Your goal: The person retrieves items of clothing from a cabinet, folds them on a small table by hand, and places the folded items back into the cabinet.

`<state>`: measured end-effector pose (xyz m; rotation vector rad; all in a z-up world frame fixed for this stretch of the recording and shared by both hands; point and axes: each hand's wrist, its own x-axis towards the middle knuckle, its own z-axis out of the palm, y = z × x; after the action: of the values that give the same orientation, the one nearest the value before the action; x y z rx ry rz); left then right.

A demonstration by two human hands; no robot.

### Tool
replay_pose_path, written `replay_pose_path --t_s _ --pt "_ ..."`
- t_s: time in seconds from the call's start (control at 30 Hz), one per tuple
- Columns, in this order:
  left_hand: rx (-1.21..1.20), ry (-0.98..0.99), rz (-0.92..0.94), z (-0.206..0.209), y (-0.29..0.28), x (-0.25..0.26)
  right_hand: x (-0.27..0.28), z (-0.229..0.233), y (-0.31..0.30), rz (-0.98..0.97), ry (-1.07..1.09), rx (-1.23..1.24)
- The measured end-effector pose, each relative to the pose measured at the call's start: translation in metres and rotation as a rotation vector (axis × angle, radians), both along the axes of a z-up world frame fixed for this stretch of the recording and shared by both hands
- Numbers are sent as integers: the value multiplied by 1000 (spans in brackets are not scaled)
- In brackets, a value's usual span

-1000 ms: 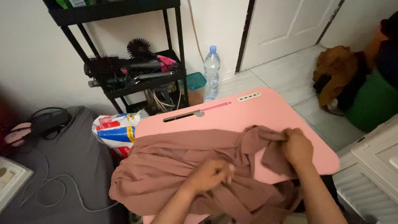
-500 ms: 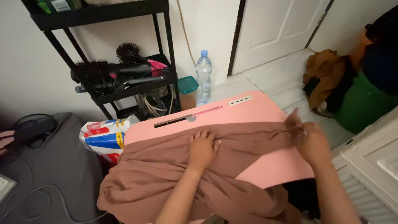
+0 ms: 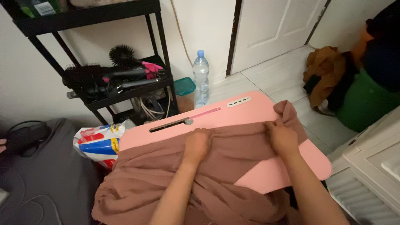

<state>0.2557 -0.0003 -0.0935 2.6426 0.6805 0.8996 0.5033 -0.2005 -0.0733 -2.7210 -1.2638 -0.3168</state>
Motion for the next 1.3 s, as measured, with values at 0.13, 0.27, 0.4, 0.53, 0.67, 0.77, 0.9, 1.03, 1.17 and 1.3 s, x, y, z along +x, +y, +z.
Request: replay_pose_path --t_s 0.13,0.27,0.4,0.53,0.67,0.77,0.9,1.03,1.17,1.3 --pt "-142 -168 -7 24 26 -5 24 12 10 -53 -19 231" --pt "-1 -138 195 47 51 17 42 44 49 117 153 541" --pt "206 -202 251 31 41 29 47 63 72 273 155 340" --pt "-109 60 -141 25 -12 32 22 54 46 -12 201 240" --pt "-149 125 -483 31 -75 20 -6 27 0 -316 164 -17" --pt "-58 140 -460 25 -92 20 -24 8 -20 -389 257 47" --pt "-176 114 -492 25 -95 18 -11 -23 -14 -417 495 140" --pt "-605 7 -641 37 -96 14 11 -42 -13 -391 1076 1013" --pt "-523 -83 -811 36 -96 11 7 -20 -46 -238 926 1224" --pt "-412 -41 -864 45 -88 1 20 -17 -81 -423 138 561"
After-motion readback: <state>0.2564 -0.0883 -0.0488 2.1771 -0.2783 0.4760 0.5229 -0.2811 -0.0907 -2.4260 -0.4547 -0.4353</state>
